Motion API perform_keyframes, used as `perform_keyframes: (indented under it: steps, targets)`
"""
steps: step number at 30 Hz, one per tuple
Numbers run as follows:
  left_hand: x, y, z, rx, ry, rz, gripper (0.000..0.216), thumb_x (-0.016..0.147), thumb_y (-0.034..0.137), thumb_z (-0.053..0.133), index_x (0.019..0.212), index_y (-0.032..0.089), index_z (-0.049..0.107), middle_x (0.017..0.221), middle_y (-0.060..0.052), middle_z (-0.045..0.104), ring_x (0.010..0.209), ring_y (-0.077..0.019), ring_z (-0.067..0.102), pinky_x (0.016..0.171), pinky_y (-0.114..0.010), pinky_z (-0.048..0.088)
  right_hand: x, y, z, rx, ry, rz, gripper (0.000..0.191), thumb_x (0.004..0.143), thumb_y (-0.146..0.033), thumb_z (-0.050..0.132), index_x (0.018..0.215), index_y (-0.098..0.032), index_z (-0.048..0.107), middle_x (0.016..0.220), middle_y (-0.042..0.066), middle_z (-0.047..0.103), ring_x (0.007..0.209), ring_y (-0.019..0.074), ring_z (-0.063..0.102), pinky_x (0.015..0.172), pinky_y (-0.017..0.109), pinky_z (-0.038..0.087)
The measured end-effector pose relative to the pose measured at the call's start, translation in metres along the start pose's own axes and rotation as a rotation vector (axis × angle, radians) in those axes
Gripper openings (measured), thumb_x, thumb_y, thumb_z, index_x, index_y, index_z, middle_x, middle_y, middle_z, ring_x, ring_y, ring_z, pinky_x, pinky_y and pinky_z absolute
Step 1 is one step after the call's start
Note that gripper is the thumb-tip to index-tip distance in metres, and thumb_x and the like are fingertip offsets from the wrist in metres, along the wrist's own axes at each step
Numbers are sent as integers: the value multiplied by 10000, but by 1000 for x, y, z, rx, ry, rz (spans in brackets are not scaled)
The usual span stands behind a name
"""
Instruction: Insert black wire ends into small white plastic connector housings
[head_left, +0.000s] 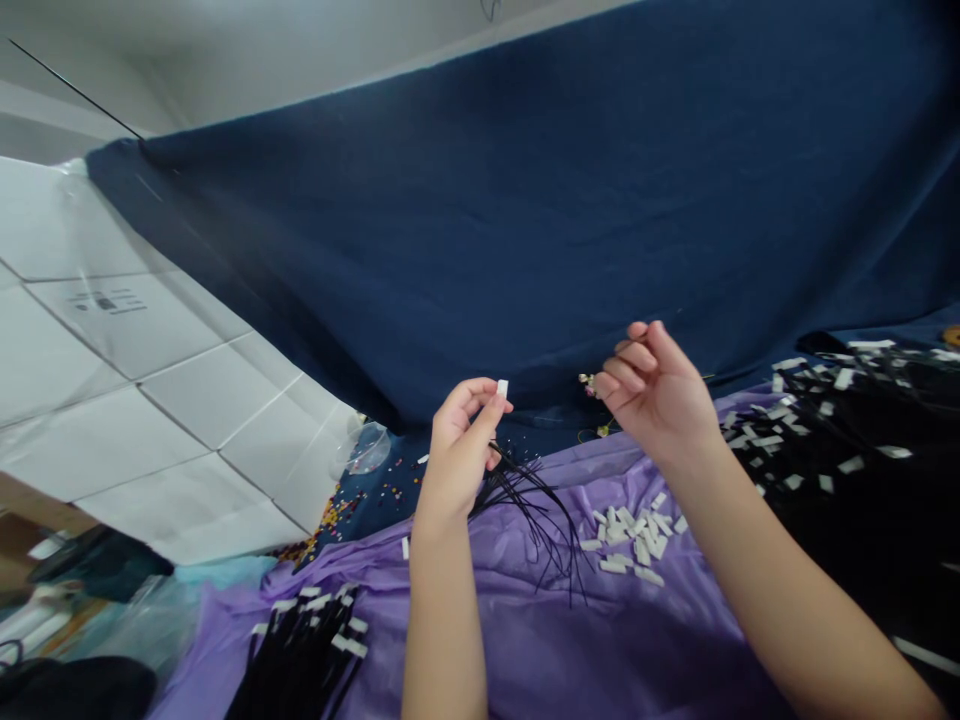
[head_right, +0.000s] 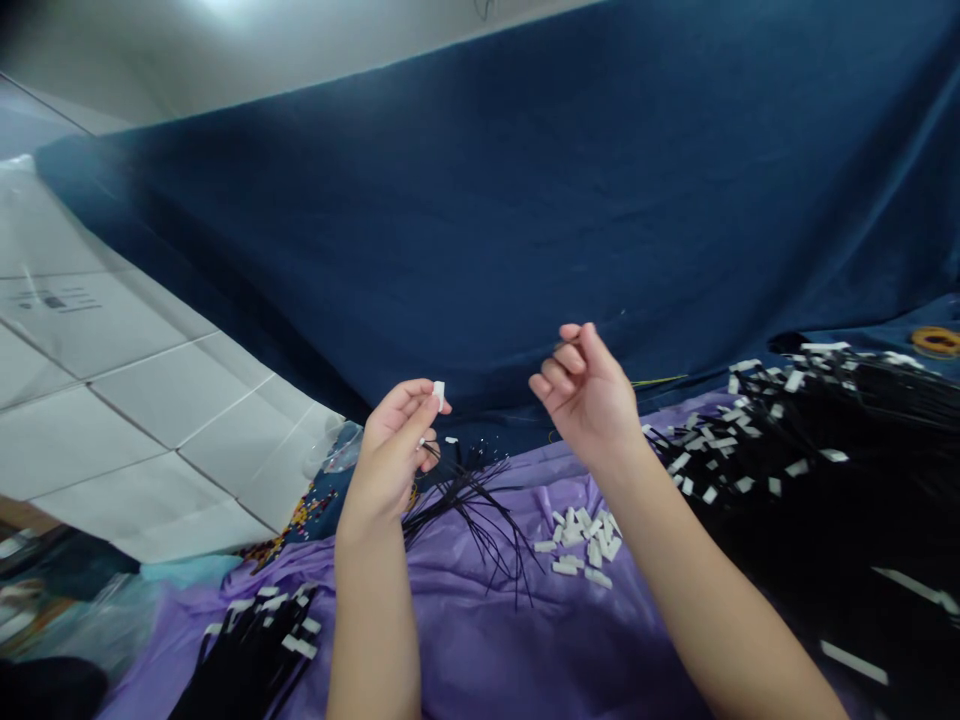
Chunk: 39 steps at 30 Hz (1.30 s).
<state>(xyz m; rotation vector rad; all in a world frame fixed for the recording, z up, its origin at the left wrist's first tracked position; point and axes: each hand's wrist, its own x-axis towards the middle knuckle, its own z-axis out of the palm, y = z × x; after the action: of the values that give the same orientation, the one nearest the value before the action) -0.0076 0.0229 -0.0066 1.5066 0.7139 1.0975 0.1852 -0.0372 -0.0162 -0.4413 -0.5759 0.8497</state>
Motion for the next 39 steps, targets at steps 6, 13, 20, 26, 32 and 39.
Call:
perform_keyframes:
  steps: [6, 13, 20, 26, 32, 39]
  targets:
    - [-3, 4, 1, -28, -47, -12, 329, 814, 391, 726, 1082, 209, 673, 842, -4, 610, 448, -5, 361, 350, -111, 300, 3, -9, -5, 110, 104, -285, 159, 882, -407, 645, 832, -265, 595, 666, -60, 336, 547, 88, 387, 569, 212, 448]
    - [-9, 10, 7, -114, -80, -48, 242, 807, 360, 711, 963, 196, 625, 773, 29, 596, 377, 17, 281, 322, -106, 232, -25, -7, 5, -282, -325, 7, 195, 874, -404, 658, 1004, -265, 703, 523, -101, 214, 420, 67, 119, 378, 220, 131]
    - [-14, 13, 9, -204, -215, -99, 222, 826, 335, 686, 941, 198, 555, 775, 28, 625, 347, 24, 269, 309, -108, 190, -36, 3, 15, -746, -371, -281, 127, 872, -299, 665, 821, -184, 671, 531, -56, 432, 480, 76, 310, 458, 245, 232]
    - [-15, 13, 7, -226, -274, -125, 205, 857, 351, 668, 947, 207, 552, 799, 29, 609, 359, 24, 273, 308, -104, 181, -38, -3, 12, -880, -349, -412, 135, 880, -295, 673, 797, -189, 659, 535, -57, 397, 490, 84, 305, 476, 256, 253]
    - [-16, 15, 8, -228, -295, -141, 203, 858, 344, 667, 942, 206, 544, 791, 31, 588, 364, 23, 271, 306, -100, 180, -40, -6, 11, -964, -357, -486, 147, 894, -285, 666, 788, -185, 645, 531, -62, 385, 488, 80, 285, 483, 262, 263]
    - [-17, 16, 7, -217, -331, -140, 217, 871, 356, 664, 955, 208, 531, 794, 38, 588, 366, 24, 275, 313, -93, 206, -40, -8, 11, -962, -356, -537, 109, 875, -216, 671, 778, -176, 643, 521, -72, 366, 478, 70, 282, 478, 252, 272]
